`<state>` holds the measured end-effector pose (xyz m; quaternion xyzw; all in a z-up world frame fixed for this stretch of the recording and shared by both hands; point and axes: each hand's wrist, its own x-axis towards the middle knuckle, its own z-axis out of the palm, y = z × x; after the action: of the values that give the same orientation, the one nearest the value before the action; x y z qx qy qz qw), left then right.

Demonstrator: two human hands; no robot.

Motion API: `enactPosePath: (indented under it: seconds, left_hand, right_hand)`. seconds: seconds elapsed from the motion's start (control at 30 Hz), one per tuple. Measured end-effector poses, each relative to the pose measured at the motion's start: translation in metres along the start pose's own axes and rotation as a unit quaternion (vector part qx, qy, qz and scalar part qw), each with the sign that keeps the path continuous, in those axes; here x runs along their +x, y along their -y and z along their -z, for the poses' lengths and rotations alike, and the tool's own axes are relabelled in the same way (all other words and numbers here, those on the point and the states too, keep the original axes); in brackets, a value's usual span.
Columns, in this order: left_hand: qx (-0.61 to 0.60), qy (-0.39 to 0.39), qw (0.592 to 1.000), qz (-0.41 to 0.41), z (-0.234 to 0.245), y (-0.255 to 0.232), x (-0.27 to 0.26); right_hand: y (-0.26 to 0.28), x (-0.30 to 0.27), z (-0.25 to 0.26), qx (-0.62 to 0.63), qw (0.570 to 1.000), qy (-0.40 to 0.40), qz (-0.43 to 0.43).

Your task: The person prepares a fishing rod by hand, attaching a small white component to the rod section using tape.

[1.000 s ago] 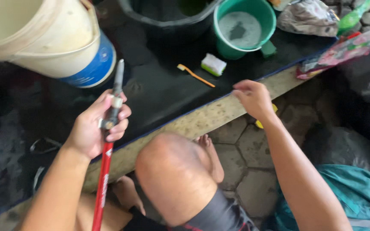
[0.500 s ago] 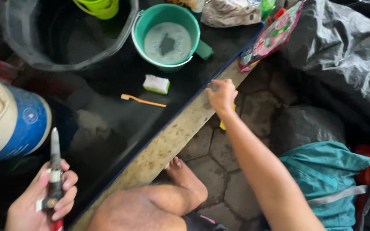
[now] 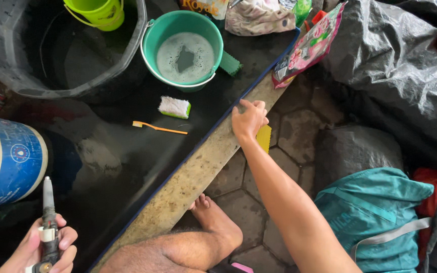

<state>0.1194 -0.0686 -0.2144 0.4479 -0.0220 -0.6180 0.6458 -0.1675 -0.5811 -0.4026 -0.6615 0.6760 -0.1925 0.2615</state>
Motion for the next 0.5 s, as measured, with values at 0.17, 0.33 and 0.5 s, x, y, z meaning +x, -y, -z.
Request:
enactPosePath:
  seconds: [0.17,0.33,0.5]
  left_hand:
    - [-0.025,0.059,0.998,-0.012,0.021,0.003,-0.002]
    - [-0.032,0.065,0.997,-0.024,0.027,0.002,-0.010]
    - [-0.030,0.029,0.999,-0.029,0.032,0.005,-0.018]
  right_hand:
    - [0.005,0.008,-0.001,0.010,1.000,-0.013,-0.025]
    - [0.011,0.010,0.005,0.011,0.999,0.003,-0.035]
    - [0.008,0.010,0.001,0.015,0.999,-0.006,-0.044]
